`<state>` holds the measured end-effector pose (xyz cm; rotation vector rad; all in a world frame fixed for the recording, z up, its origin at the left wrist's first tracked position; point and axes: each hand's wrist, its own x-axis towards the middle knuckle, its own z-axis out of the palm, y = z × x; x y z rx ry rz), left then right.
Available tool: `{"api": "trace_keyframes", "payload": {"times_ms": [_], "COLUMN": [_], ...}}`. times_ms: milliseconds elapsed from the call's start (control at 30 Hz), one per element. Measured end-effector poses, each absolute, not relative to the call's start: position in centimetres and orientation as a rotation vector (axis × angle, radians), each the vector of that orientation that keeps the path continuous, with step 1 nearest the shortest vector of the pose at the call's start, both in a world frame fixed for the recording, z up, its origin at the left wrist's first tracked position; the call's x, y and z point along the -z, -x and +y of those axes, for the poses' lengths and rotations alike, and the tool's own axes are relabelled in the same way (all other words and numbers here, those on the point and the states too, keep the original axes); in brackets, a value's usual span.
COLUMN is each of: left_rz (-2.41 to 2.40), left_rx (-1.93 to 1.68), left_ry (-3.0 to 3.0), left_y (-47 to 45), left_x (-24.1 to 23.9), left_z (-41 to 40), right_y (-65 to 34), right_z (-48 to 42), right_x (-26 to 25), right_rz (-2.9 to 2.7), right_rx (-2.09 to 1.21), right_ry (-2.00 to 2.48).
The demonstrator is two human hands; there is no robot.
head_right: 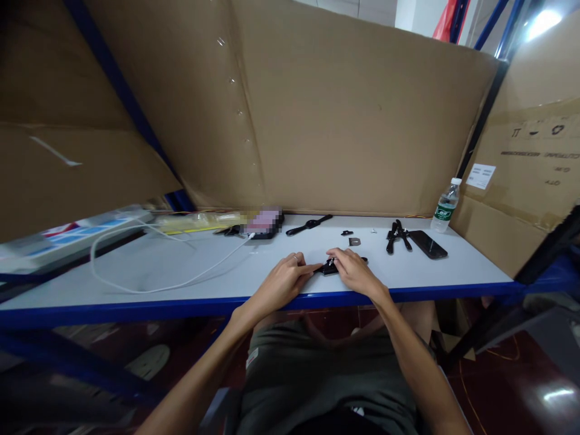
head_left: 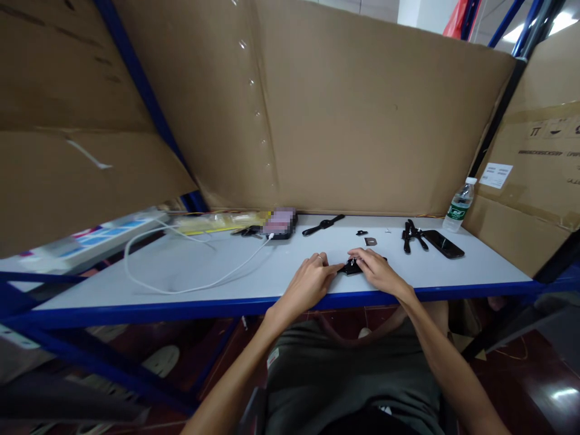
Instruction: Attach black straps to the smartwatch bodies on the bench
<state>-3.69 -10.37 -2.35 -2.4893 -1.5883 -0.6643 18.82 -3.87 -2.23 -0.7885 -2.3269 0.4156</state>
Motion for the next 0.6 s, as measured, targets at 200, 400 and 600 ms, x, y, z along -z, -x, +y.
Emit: {"api": "trace_keyframes", "payload": {"times_ms": [200, 400, 600], "left_rz": [-1.602, -1.638, -1.617], "left_rx": [0.642, 0.603, 0.645], "left_ry": [2.472, 2.453, 2.495], "left_y": [3.61, 3.51, 3.74], "left_x": [2.23, 2.01, 2.26], "left_z": [-10.41, -10.49, -10.29], "right_y": [-18.8, -18.65, -18.94], "right_z": [-3.78, -3.68, -3.34], "right_x": [2.15, 2.34, 2.33], "right_rz": [-2.291, -2.276, -2.076], "right_rx": [-0.446, -0.461, -0.504], "right_ry": [0.806, 0.79, 0.897]}}
